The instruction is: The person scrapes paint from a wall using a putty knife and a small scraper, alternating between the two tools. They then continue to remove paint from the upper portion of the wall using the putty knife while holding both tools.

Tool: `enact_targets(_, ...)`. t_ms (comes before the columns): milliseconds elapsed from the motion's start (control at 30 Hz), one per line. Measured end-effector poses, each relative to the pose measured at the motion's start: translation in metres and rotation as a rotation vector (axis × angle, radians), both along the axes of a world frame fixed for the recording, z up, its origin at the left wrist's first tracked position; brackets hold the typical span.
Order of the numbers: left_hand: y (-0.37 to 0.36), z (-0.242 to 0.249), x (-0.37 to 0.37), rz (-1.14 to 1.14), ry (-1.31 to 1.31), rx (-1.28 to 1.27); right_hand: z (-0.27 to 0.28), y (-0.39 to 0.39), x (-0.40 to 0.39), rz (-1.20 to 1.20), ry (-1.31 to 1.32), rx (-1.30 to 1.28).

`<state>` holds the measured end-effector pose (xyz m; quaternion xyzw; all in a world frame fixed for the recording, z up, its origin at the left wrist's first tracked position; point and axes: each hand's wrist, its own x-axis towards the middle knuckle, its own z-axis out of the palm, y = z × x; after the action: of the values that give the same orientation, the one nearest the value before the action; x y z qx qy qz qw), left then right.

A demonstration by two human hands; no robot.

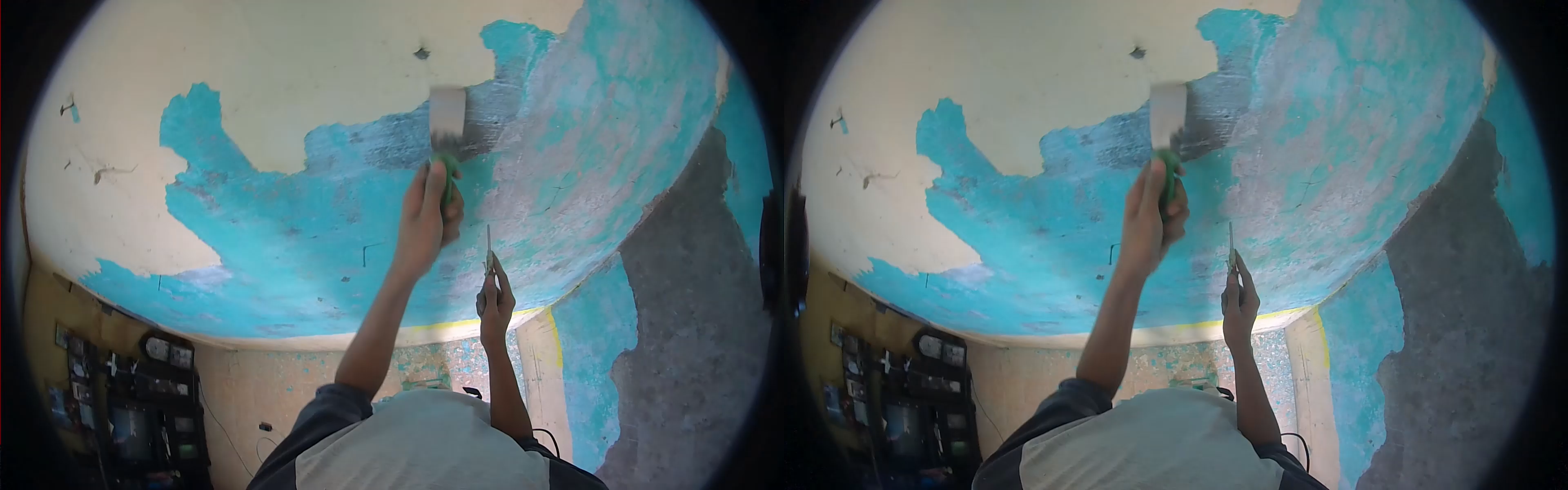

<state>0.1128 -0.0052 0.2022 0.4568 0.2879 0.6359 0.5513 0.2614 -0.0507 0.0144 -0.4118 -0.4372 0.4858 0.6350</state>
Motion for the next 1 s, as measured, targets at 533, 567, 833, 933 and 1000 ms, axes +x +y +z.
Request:
enact_targets(533, 0.007, 0.012, 0.066, -0.104, -0.094, 0.011, 0.002, -0.005, 0.047, -0.180, -0.075, 0.017)
enact_targets(567, 0.007, 0.010, 0.068, -0.108, -0.091, 0.018, 0.001, -0.002, 0.048, -0.184, -0.073, 0.025)
enact_targets(833, 0.005, 0.022, 0.068, -0.111, -0.098, 0.031, 0.003, -0.008, 0.048, -0.160, -0.078, -0.010)
enact_targets(933, -0.001, 0.017, 0.068, -0.102, -0.081, -0.006, -0.003, -0.004, 0.049, -0.161, -0.083, -0.003)
enact_targets(1000, 0.007, 0.034, 0.066, -0.072, -0.099, -0.015, -0.001, -0.005, 0.048, -0.152, -0.086, -0.017)
